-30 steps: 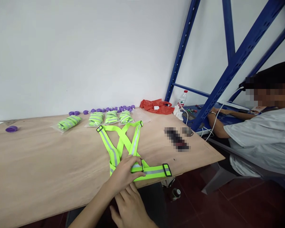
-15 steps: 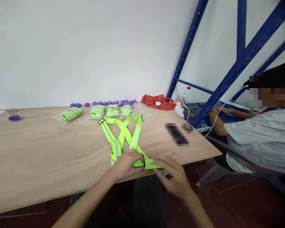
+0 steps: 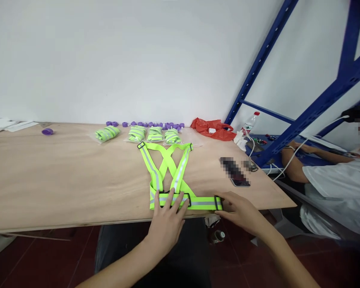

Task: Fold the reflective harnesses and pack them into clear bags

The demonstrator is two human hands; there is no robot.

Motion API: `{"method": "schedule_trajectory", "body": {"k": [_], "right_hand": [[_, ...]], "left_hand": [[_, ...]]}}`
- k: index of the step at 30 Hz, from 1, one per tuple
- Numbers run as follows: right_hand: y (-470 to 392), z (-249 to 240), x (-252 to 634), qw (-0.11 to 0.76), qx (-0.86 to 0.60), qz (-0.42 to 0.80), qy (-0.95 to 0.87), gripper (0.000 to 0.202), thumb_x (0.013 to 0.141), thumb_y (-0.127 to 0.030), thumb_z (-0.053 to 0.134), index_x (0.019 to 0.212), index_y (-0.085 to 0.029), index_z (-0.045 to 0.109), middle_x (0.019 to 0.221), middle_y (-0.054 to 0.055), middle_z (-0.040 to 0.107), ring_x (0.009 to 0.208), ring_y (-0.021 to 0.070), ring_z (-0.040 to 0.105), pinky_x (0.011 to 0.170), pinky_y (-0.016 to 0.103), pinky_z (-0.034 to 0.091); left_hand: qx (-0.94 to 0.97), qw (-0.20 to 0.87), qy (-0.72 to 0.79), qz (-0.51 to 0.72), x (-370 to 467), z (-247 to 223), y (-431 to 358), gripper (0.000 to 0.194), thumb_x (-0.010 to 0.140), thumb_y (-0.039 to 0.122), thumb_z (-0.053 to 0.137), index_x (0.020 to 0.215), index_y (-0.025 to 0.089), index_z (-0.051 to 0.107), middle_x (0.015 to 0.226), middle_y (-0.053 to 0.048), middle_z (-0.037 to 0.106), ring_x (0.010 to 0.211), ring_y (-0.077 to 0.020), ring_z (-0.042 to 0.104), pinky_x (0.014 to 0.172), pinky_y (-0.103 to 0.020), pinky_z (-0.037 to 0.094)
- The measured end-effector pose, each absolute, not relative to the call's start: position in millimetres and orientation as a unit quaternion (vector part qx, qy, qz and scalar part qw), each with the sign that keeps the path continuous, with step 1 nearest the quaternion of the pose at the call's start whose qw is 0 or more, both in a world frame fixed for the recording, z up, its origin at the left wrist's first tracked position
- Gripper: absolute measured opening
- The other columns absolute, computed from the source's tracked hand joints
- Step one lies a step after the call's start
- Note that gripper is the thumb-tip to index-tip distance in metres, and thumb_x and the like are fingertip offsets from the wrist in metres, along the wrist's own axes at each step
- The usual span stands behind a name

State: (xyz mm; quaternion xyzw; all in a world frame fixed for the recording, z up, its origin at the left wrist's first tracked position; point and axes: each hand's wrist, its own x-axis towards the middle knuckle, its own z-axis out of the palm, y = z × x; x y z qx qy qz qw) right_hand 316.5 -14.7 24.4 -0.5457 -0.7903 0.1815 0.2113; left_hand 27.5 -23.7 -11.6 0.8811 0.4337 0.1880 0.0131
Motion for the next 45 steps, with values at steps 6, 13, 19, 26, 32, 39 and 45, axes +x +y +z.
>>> {"method": "schedule_trajectory", "body": {"k": [6, 13, 19, 26, 32, 39, 45], "right_hand": [[-7, 49, 278, 0.324, -0.541, 0.185, -0.753, 0.04, 0.084, -0.052, 0.066, 0.111, -0.021, 0.069, 0.08, 0.005, 0.071, 0.059, 0.0169, 0.062, 0.055, 0.028, 0.054], [22, 58, 172, 0.243, -0.446, 0.275, -0.817, 0.034, 0.08, -0.038, 0.074, 0.11, -0.022, 0.07, 0.07, -0.003, 0.065, 0.061, 0.0127, 0.057, 0.055, 0.022, 0.043], [36, 37, 154, 0.226, -0.434, 0.319, -0.812, 0.038, 0.075, -0.034, 0.079, 0.107, -0.018, 0.071, 0.062, -0.006, 0.055, 0.057, 0.0105, 0.049, 0.053, 0.02, 0.036], [42, 24, 155, 0.294, -0.406, 0.356, -0.789, 0.037, 0.079, -0.041, 0.075, 0.107, -0.018, 0.07, 0.066, -0.006, 0.051, 0.057, 0.0095, 0.046, 0.052, 0.02, 0.037], [41, 12, 144, 0.269, -0.378, 0.236, -0.854, 0.031, 0.077, -0.03, 0.079, 0.104, -0.019, 0.07, 0.089, 0.001, 0.059, 0.075, 0.0143, 0.057, 0.068, 0.026, 0.049], [30, 21, 152, 0.205, -0.341, 0.215, -0.892, 0.04, 0.083, -0.033, 0.075, 0.12, -0.02, 0.064, 0.101, 0.005, 0.066, 0.091, 0.0196, 0.064, 0.078, 0.03, 0.055], [2, -3, 186, 0.332, -0.358, 0.048, -0.871, 0.027, 0.096, -0.017, 0.054, 0.12, -0.02, 0.065, 0.114, 0.01, 0.071, 0.111, 0.0218, 0.065, 0.097, 0.038, 0.054]], "left_hand": [[0.883, 0.034, 0.44, 0.159, 28, -14, -34, 0.064, 0.093, 0.034, 0.059, 0.153, 0.031, 0.035, 0.157, -0.009, 0.04, 0.148, -0.0399, 0.025, 0.114, -0.076, 0.007], [0.878, 0.094, 0.448, 0.138, 31, -8, -33, 0.05, 0.089, 0.031, 0.063, 0.138, 0.025, 0.053, 0.137, -0.014, 0.061, 0.134, -0.0385, 0.048, 0.114, -0.075, 0.009], [0.878, 0.168, 0.421, 0.154, 21, -4, -34, 0.054, 0.089, 0.031, 0.064, 0.14, 0.018, 0.052, 0.142, -0.018, 0.056, 0.139, -0.0387, 0.043, 0.116, -0.07, 0.019], [0.713, 0.389, 0.415, 0.41, -19, 12, -23, 0.027, 0.097, 0.029, 0.049, 0.083, 0.019, 0.07, 0.088, -0.006, 0.072, 0.086, -0.0198, 0.067, 0.082, -0.032, 0.055], [0.686, 0.27, 0.472, 0.483, -37, 0, -22, 0.015, 0.097, 0.024, 0.049, 0.108, 0.02, 0.058, 0.115, -0.01, 0.063, 0.109, -0.0219, 0.062, 0.092, -0.035, 0.054], [0.82, 0.124, 0.419, 0.37, -45, -13, -27, 0.035, 0.098, 0.014, 0.044, 0.13, 0.021, 0.056, 0.15, -0.012, 0.048, 0.125, -0.0249, 0.057, 0.1, -0.037, 0.052], [0.839, 0.053, 0.44, 0.316, -50, -16, -28, 0.034, 0.096, 0.014, 0.047, 0.126, 0.023, 0.06, 0.135, -0.011, 0.061, 0.121, -0.0287, 0.057, 0.097, -0.044, 0.053]]}}
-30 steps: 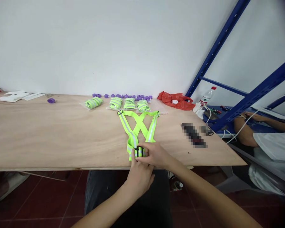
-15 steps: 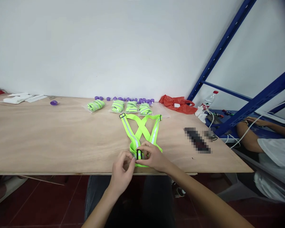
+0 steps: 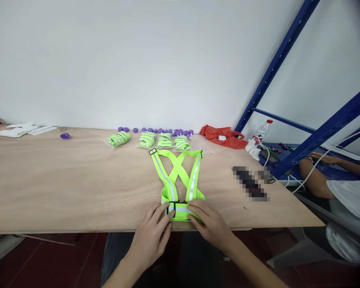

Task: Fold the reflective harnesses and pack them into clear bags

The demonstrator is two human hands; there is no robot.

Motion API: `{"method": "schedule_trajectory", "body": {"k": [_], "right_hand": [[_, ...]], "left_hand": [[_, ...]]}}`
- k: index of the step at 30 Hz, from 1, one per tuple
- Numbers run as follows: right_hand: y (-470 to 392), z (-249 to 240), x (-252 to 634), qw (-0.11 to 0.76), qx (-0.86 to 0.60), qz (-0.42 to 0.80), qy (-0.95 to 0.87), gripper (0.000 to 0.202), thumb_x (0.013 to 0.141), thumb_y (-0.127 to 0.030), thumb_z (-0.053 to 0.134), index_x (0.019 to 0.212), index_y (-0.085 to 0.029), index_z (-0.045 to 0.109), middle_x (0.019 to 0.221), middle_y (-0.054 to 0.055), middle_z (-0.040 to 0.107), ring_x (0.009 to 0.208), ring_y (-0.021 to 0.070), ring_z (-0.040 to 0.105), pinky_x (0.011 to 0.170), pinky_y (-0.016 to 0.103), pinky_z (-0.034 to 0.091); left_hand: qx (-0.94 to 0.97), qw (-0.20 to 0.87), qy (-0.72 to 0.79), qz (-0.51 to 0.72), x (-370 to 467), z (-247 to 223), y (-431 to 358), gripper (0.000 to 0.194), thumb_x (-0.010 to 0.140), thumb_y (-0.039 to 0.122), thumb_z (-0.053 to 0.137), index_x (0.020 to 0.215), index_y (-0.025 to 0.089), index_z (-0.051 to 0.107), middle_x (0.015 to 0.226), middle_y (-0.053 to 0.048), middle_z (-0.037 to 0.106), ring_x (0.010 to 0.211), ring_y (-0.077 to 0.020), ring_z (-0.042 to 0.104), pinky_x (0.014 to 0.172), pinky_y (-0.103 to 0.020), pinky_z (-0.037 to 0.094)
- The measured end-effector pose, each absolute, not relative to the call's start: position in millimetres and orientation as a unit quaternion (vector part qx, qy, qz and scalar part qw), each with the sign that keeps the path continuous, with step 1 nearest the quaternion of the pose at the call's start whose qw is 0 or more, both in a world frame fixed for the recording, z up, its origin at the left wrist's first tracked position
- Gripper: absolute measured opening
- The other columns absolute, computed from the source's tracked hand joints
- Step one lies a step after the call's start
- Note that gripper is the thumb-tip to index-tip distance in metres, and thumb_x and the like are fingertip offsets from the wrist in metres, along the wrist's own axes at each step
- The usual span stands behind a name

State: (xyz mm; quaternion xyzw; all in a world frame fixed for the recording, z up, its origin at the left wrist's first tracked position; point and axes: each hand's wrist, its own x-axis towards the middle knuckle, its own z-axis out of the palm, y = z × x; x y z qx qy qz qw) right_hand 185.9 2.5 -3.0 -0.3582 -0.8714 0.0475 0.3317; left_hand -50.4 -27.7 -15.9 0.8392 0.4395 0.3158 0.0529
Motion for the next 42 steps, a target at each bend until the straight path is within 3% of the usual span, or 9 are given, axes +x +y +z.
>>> {"method": "schedule_trajectory", "body": {"k": [4, 7, 11, 16, 24, 28, 33, 36, 42], "right_hand": [[-14, -21, 196, 0.314, -0.405, -0.11, -0.851, 0.025, 0.095, -0.017, 0.057, 0.117, -0.02, 0.069, 0.128, 0.014, 0.066, 0.124, 0.0298, 0.059, 0.098, 0.045, 0.055], [-18, -23, 197, 0.279, -0.444, -0.079, -0.847, 0.033, 0.098, -0.025, 0.052, 0.129, -0.018, 0.061, 0.137, 0.016, 0.061, 0.123, 0.0292, 0.061, 0.092, 0.041, 0.059], [-15, -16, 201, 0.241, -0.448, -0.015, -0.861, 0.04, 0.099, -0.025, 0.047, 0.138, -0.018, 0.054, 0.137, 0.015, 0.062, 0.117, 0.0258, 0.065, 0.09, 0.038, 0.06], [-15, -17, 210, 0.214, -0.398, -0.047, -0.891, 0.049, 0.095, -0.036, 0.057, 0.139, -0.015, 0.052, 0.14, 0.017, 0.058, 0.124, 0.0298, 0.061, 0.092, 0.042, 0.06], [-31, -22, 205, 0.291, -0.342, -0.123, -0.885, 0.03, 0.097, -0.015, 0.052, 0.124, -0.017, 0.063, 0.122, 0.011, 0.072, 0.113, 0.0232, 0.067, 0.092, 0.034, 0.056], [-25, -5, 203, 0.317, -0.346, -0.01, -0.883, 0.024, 0.099, -0.021, 0.05, 0.12, -0.02, 0.062, 0.108, 0.008, 0.075, 0.097, 0.0212, 0.071, 0.086, 0.035, 0.054], [5, 8, 197, 0.296, -0.432, 0.145, -0.839, 0.023, 0.102, -0.028, 0.044, 0.096, -0.021, 0.065, 0.089, 0.005, 0.071, 0.083, 0.0203, 0.065, 0.073, 0.033, 0.052], [20, 5, 194, 0.269, -0.466, 0.119, -0.834, 0.024, 0.101, -0.028, 0.045, 0.086, -0.021, 0.063, 0.089, 0.006, 0.066, 0.084, 0.0211, 0.061, 0.074, 0.033, 0.05], [20, -12, 190, 0.293, -0.485, -0.029, -0.823, 0.018, 0.098, -0.031, 0.053, 0.104, -0.017, 0.062, 0.098, 0.011, 0.065, 0.09, 0.0243, 0.061, 0.075, 0.035, 0.051]], "left_hand": [[0.854, 0.018, 0.438, 0.28, -44, -9, -25, 0.023, 0.094, 0.016, 0.05, 0.114, 0.019, 0.061, 0.137, -0.012, 0.058, 0.138, -0.0351, 0.043, 0.112, -0.059, 0.039], [0.865, 0.028, 0.435, 0.248, -39, -6, -19, 0.019, 0.093, 0.022, 0.053, 0.111, 0.017, 0.06, 0.144, -0.013, 0.052, 0.144, -0.0368, 0.034, 0.113, -0.059, 0.039], [0.871, 0.038, 0.44, 0.213, -38, -9, -13, 0.037, 0.094, 0.027, 0.055, 0.13, 0.021, 0.054, 0.147, -0.012, 0.051, 0.138, -0.0347, 0.045, 0.109, -0.054, 0.046], [0.88, -0.01, 0.429, 0.205, -43, -19, -18, 0.058, 0.093, 0.034, 0.061, 0.147, 0.026, 0.044, 0.159, -0.011, 0.036, 0.144, -0.0388, 0.035, 0.108, -0.056, 0.046], [0.877, -0.043, 0.407, 0.252, -57, -27, -35, 0.042, 0.097, 0.02, 0.052, 0.138, 0.029, 0.055, 0.145, -0.005, 0.055, 0.136, -0.0295, 0.049, 0.108, -0.048, 0.048], [0.871, 0.015, 0.406, 0.277, -55, -10, -29, 0.032, 0.1, 0.031, 0.05, 0.129, 0.022, 0.06, 0.127, -0.008, 0.068, 0.118, -0.0267, 0.062, 0.1, -0.043, 0.052], [0.838, 0.17, 0.453, 0.252, -43, 17, 2, 0.034, 0.104, 0.033, 0.039, 0.085, 0.02, 0.065, 0.087, -0.005, 0.068, 0.09, -0.0223, 0.061, 0.081, -0.037, 0.052], [0.824, 0.164, 0.488, 0.234, -35, 18, 17, 0.035, 0.104, 0.03, 0.035, 0.086, 0.019, 0.063, 0.093, -0.006, 0.063, 0.091, -0.0227, 0.057, 0.082, -0.039, 0.048], [0.806, 0.072, 0.534, 0.247, -27, -1, 17, 0.015, 0.1, 0.027, 0.047, 0.101, 0.02, 0.06, 0.112, -0.008, 0.062, 0.098, -0.0259, 0.055, 0.08, -0.039, 0.046]]}}
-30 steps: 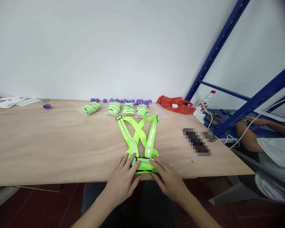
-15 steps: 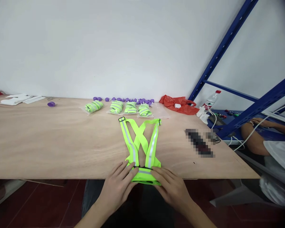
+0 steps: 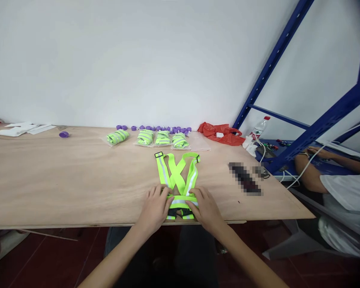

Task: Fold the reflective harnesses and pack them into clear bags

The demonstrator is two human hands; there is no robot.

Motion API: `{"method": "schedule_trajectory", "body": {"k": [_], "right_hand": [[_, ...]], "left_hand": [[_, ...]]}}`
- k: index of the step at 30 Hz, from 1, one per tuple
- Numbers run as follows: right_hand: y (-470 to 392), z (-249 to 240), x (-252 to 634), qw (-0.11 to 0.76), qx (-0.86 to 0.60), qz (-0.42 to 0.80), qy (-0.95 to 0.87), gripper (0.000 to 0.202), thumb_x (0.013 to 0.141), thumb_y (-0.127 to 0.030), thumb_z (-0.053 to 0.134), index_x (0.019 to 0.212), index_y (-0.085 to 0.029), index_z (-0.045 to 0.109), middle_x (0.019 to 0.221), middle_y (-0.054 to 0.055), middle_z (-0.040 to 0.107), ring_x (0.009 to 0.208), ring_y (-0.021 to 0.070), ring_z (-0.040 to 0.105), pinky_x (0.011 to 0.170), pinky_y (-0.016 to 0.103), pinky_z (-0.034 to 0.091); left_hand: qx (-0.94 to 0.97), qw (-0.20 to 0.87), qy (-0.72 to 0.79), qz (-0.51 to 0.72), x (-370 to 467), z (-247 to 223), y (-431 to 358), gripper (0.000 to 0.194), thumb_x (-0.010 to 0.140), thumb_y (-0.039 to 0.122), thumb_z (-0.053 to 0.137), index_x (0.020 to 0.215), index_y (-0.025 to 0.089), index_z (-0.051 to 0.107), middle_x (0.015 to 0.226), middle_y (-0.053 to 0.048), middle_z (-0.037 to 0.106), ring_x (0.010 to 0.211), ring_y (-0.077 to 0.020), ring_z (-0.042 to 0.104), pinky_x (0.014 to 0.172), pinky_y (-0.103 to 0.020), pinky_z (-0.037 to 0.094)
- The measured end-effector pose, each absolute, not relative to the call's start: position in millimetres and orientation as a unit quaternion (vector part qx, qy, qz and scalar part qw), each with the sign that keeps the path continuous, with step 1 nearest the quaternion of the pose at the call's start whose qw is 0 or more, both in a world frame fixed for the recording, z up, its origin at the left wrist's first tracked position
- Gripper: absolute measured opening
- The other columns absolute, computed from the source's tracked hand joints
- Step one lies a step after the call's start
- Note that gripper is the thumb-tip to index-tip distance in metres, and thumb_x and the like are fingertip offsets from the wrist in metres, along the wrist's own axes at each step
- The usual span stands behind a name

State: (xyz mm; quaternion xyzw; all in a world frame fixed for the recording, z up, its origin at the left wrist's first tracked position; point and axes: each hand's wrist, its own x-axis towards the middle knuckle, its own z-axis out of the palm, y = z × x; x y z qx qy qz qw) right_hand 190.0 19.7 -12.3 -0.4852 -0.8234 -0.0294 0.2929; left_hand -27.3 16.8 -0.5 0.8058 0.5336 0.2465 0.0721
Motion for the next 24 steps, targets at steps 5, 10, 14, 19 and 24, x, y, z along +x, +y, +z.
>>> {"method": "schedule_trajectory", "body": {"k": [5, 10, 14, 19, 24], "right_hand": [[6, -17, 190, 0.29, -0.403, -0.15, -0.855, 0.018, 0.098, -0.018, 0.05, 0.094, -0.019, 0.067, 0.098, 0.01, 0.071, 0.095, 0.0224, 0.064, 0.084, 0.036, 0.049], [-6, -17, 201, 0.301, -0.37, -0.125, -0.87, 0.029, 0.098, -0.03, 0.055, 0.122, -0.017, 0.064, 0.117, 0.012, 0.072, 0.113, 0.0238, 0.065, 0.099, 0.04, 0.052], [-14, -20, 206, 0.301, -0.357, -0.091, -0.879, 0.043, 0.093, -0.041, 0.063, 0.129, -0.017, 0.06, 0.123, 0.015, 0.07, 0.116, 0.0278, 0.065, 0.096, 0.044, 0.056], [-24, -16, 201, 0.33, -0.341, -0.071, -0.878, 0.023, 0.094, -0.024, 0.057, 0.116, -0.018, 0.064, 0.109, 0.012, 0.073, 0.106, 0.0262, 0.068, 0.093, 0.042, 0.057], [-18, -1, 196, 0.361, -0.395, 0.061, -0.843, 0.012, 0.097, -0.027, 0.053, 0.094, -0.022, 0.064, 0.085, 0.005, 0.07, 0.084, 0.0208, 0.065, 0.078, 0.036, 0.054]], "left_hand": [[0.835, -0.035, 0.458, 0.303, -34, -7, 13, 0.02, 0.1, 0.026, 0.05, 0.087, 0.019, 0.064, 0.101, -0.006, 0.07, 0.092, -0.0234, 0.059, 0.078, -0.038, 0.045], [0.875, -0.035, 0.396, 0.277, -55, -7, 8, 0.044, 0.095, 0.049, 0.058, 0.127, 0.02, 0.063, 0.122, -0.009, 0.07, 0.118, -0.0298, 0.057, 0.103, -0.05, 0.041], [0.904, 0.023, 0.375, 0.202, -68, -9, -1, 0.066, 0.09, 0.056, 0.06, 0.144, 0.02, 0.047, 0.142, -0.011, 0.059, 0.139, -0.03, 0.045, 0.116, -0.052, 0.033], [0.903, 0.089, 0.37, 0.2, -71, -3, -10, 0.045, 0.094, 0.04, 0.06, 0.136, 0.024, 0.056, 0.134, -0.008, 0.064, 0.134, -0.0283, 0.051, 0.117, -0.052, 0.033], [0.864, 0.206, 0.389, 0.244, -59, 23, -4, 0.027, 0.1, 0.041, 0.05, 0.104, 0.023, 0.07, 0.102, -0.005, 0.073, 0.104, -0.0218, 0.065, 0.101, -0.04, 0.047]]}}
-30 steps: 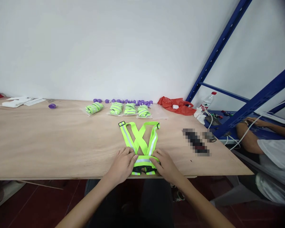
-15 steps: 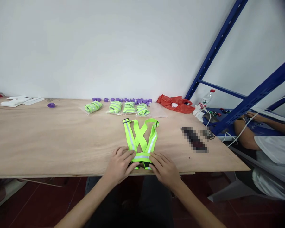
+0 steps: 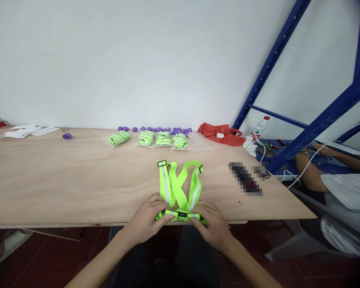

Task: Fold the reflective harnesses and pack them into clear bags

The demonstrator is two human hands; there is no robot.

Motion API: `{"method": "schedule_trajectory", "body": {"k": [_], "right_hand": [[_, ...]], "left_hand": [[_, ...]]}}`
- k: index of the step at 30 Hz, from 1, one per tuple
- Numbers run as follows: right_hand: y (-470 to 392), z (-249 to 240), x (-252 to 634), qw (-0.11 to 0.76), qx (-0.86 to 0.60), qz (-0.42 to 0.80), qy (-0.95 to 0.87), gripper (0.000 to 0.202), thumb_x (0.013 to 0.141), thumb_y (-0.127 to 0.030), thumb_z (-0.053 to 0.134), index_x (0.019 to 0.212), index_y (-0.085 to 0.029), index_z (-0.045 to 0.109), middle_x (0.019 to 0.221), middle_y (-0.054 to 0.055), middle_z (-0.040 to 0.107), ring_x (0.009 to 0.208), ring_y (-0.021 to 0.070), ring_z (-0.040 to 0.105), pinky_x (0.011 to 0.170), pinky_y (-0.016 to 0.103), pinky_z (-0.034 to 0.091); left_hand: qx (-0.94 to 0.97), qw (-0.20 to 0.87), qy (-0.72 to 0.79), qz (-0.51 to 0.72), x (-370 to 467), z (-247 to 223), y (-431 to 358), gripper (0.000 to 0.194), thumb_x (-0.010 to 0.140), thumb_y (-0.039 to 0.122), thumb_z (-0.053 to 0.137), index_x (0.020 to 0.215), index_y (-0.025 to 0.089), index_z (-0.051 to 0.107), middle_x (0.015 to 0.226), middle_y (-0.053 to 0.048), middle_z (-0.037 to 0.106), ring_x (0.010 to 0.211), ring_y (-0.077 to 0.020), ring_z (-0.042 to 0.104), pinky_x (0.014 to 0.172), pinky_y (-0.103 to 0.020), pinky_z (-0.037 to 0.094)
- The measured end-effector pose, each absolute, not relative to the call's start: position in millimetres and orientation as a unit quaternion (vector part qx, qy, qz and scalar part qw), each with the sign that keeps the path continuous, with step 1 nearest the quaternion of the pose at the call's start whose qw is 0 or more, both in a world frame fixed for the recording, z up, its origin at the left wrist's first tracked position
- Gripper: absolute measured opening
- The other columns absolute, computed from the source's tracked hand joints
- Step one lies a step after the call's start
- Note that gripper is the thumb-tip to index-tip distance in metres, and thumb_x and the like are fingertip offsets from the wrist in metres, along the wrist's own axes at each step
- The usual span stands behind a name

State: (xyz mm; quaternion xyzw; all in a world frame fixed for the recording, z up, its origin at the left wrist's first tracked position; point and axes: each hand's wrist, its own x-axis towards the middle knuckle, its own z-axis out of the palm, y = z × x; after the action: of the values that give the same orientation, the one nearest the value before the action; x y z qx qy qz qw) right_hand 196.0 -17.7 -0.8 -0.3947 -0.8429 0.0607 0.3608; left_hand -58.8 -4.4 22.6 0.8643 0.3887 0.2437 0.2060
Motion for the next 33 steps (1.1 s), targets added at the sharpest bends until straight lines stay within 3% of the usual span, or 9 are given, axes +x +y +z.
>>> {"method": "schedule_trajectory", "body": {"k": [3, 8, 11, 14, 17, 21, 24, 28, 33], "right_hand": [[1, 3, 194, 0.335, -0.458, 0.106, -0.817, 0.029, 0.1, -0.032, 0.049, 0.074, -0.021, 0.059, 0.073, 0.002, 0.063, 0.074, 0.019, 0.06, 0.069, 0.032, 0.05], [32, -8, 191, 0.323, -0.506, 0.021, -0.8, 0.024, 0.098, -0.035, 0.052, 0.082, -0.02, 0.06, 0.081, 0.005, 0.062, 0.079, 0.0212, 0.058, 0.07, 0.033, 0.046], [36, -14, 189, 0.32, -0.503, -0.085, -0.798, 0.023, 0.097, -0.035, 0.053, 0.081, -0.02, 0.06, 0.08, 0.006, 0.062, 0.078, 0.0219, 0.056, 0.07, 0.034, 0.043], [31, -12, 187, 0.287, -0.48, -0.147, -0.816, 0.031, 0.1, -0.03, 0.05, 0.071, -0.021, 0.057, 0.071, 0.005, 0.06, 0.071, 0.0196, 0.053, 0.067, 0.033, 0.04], [25, -8, 186, 0.268, -0.456, -0.169, -0.831, 0.031, 0.101, -0.024, 0.049, 0.071, -0.022, 0.059, 0.067, 0.004, 0.059, 0.068, 0.0187, 0.054, 0.064, 0.034, 0.04], [13, -9, 189, 0.292, -0.446, -0.167, -0.83, 0.027, 0.1, -0.02, 0.05, 0.075, -0.022, 0.062, 0.068, 0.004, 0.063, 0.069, 0.0185, 0.059, 0.063, 0.033, 0.046], [-2, -16, 195, 0.34, -0.434, -0.145, -0.822, 0.012, 0.098, -0.025, 0.055, 0.095, -0.02, 0.066, 0.083, 0.007, 0.071, 0.076, 0.0202, 0.065, 0.067, 0.034, 0.053], [-20, -23, 203, 0.354, -0.413, -0.106, -0.833, 0.036, 0.094, -0.033, 0.062, 0.128, -0.019, 0.059, 0.109, 0.013, 0.073, 0.1, 0.0264, 0.069, 0.084, 0.04, 0.059], [-18, -24, 205, 0.363, -0.412, -0.043, -0.834, 0.036, 0.093, -0.026, 0.061, 0.129, -0.022, 0.06, 0.118, 0.012, 0.071, 0.111, 0.0259, 0.068, 0.092, 0.041, 0.06]], "left_hand": [[0.824, 0.244, 0.445, 0.252, -48, 31, 11, 0.041, 0.102, 0.041, 0.043, 0.077, 0.018, 0.065, 0.083, -0.005, 0.068, 0.086, -0.0207, 0.064, 0.082, -0.033, 0.05], [0.798, 0.214, 0.483, 0.289, -43, 21, 41, 0.026, 0.099, 0.04, 0.05, 0.094, 0.018, 0.061, 0.089, -0.004, 0.066, 0.08, -0.0189, 0.062, 0.071, -0.029, 0.048], [0.856, 0.132, 0.427, 0.26, -47, 14, 47, 0.035, 0.101, 0.042, 0.046, 0.083, 0.017, 0.063, 0.083, -0.005, 0.066, 0.078, -0.0194, 0.061, 0.071, -0.03, 0.047], [0.892, 0.087, 0.382, 0.226, -53, 16, 37, 0.041, 0.101, 0.047, 0.045, 0.086, 0.017, 0.069, 0.087, -0.008, 0.071, 0.085, -0.0223, 0.065, 0.081, -0.037, 0.05], [0.888, 0.057, 0.398, 0.223, -57, 18, 18, 0.045, 0.094, 0.056, 0.055, 0.114, 0.019, 0.069, 0.112, -0.01, 0.073, 0.107, -0.0282, 0.064, 0.103, -0.049, 0.044], [0.87, 0.038, 0.44, 0.219, -58, 5, -1, 0.042, 0.101, 0.039, 0.045, 0.138, 0.021, 0.056, 0.131, -0.009, 0.067, 0.121, -0.0274, 0.061, 0.11, -0.051, 0.042], [0.859, 0.05, 0.46, 0.22, -58, -6, -5, 0.042, 0.104, 0.03, 0.037, 0.142, 0.023, 0.053, 0.14, -0.008, 0.061, 0.13, -0.0266, 0.056, 0.11, -0.049, 0.044], [0.865, 0.077, 0.453, 0.204, -60, -10, -8, 0.061, 0.098, 0.049, 0.05, 0.151, 0.021, 0.04, 0.149, -0.011, 0.051, 0.141, -0.0324, 0.042, 0.112, -0.055, 0.041], [0.863, 0.099, 0.448, 0.212, -55, -9, -7, 0.063, 0.097, 0.051, 0.05, 0.15, 0.02, 0.037, 0.149, -0.014, 0.051, 0.144, -0.0321, 0.038, 0.114, -0.055, 0.037]]}}
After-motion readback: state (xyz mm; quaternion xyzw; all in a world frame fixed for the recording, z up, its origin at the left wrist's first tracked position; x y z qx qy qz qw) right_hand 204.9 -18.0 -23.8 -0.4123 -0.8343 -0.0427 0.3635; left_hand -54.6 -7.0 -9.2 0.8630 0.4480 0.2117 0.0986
